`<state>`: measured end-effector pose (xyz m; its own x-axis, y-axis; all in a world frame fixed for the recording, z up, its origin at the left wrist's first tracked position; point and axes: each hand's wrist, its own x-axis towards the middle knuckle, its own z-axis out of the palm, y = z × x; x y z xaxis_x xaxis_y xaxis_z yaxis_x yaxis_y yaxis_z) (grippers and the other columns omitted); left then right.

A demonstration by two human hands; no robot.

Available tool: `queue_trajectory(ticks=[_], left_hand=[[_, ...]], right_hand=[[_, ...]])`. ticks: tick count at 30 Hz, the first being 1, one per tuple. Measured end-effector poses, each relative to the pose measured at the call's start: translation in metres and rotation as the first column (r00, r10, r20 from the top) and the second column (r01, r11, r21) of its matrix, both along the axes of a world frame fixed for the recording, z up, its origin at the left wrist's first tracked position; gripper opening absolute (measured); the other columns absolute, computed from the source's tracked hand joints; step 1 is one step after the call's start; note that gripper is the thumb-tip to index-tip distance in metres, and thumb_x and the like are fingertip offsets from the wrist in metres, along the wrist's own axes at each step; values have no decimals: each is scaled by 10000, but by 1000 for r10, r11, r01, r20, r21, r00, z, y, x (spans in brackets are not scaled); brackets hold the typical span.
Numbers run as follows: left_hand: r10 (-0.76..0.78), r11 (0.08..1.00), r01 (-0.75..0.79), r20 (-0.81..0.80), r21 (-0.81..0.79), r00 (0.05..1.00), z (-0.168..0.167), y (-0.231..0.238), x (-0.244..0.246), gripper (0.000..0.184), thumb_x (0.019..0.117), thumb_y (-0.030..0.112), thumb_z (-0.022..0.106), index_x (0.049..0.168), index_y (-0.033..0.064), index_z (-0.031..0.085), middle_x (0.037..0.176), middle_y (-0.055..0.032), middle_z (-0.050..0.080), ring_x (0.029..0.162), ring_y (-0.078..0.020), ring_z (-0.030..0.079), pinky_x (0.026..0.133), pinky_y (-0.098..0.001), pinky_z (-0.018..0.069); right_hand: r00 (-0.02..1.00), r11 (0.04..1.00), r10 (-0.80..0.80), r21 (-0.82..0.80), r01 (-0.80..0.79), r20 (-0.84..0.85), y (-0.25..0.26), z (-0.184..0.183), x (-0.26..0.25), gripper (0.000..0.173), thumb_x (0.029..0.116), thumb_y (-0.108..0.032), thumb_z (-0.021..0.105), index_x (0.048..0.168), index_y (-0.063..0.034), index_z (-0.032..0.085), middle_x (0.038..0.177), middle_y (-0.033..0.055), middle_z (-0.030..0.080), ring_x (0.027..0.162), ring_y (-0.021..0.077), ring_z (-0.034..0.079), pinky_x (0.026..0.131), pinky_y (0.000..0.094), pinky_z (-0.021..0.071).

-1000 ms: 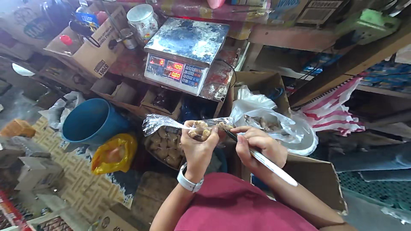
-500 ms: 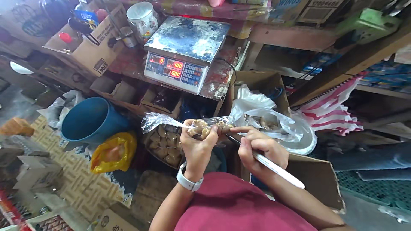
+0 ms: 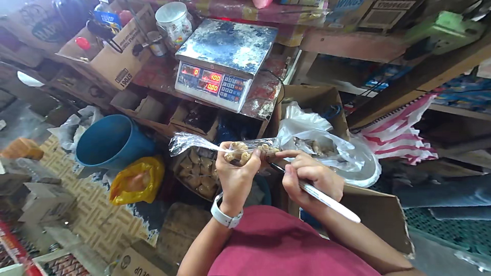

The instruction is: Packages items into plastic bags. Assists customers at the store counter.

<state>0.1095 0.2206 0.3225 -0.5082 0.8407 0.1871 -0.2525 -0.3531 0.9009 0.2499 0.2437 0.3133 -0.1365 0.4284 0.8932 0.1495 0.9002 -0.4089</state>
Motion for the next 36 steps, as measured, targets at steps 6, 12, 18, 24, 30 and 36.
queue_trajectory(ticks=[6,12,18,24,30,36], left_hand=[[102,995,-76,-538,72,837,-5,-3,-8,330,729,65,824,964,-38,618,888,-67,667,826,-53,666,758,-184,576],[127,972,165,-967,166,222,-19,-4,-15,132,803,109,740,931,79,738,992,-190,649,941,-304,659,856,-335,558],[110,959,248,-988,134,109,-20,-3,-13,67,882,131,697,908,83,736,967,-172,663,929,-302,675,845,-348,568],[92,958,265,-993,109,73,-22,-3,-14,86,896,125,685,932,69,739,951,-172,658,916,-310,672,832,-360,568],[71,955,289,-997,72,14,-29,-4,-10,82,889,160,706,900,92,750,956,-186,695,915,-325,698,816,-397,586],[10,943,333,-999,-5,-42,-50,-9,-13,157,893,194,700,946,56,753,969,-208,712,930,-357,714,844,-424,597]], right_hand=[[936,929,162,-273,-252,-314,14,30,29,65,1025,-249,614,982,-250,663,821,-106,693,779,67,714,774,290,641],[891,770,-45,-584,-257,-451,49,82,43,195,981,-243,602,809,-334,600,603,-153,578,471,-11,537,479,178,528],[951,703,243,-641,-308,-192,40,49,15,161,991,-159,580,843,-221,585,792,-92,746,566,-51,610,488,96,452],[966,768,256,-604,-215,-18,37,44,11,149,958,-126,586,818,-176,571,751,-132,677,596,-93,563,533,83,453],[922,688,359,-709,-155,146,39,18,-1,215,927,-152,648,731,-116,567,617,-117,507,555,-95,458,532,91,380],[930,602,367,-765,-229,10,27,-13,-3,249,935,-132,633,707,-110,533,614,-110,481,549,-74,433,525,116,354]])
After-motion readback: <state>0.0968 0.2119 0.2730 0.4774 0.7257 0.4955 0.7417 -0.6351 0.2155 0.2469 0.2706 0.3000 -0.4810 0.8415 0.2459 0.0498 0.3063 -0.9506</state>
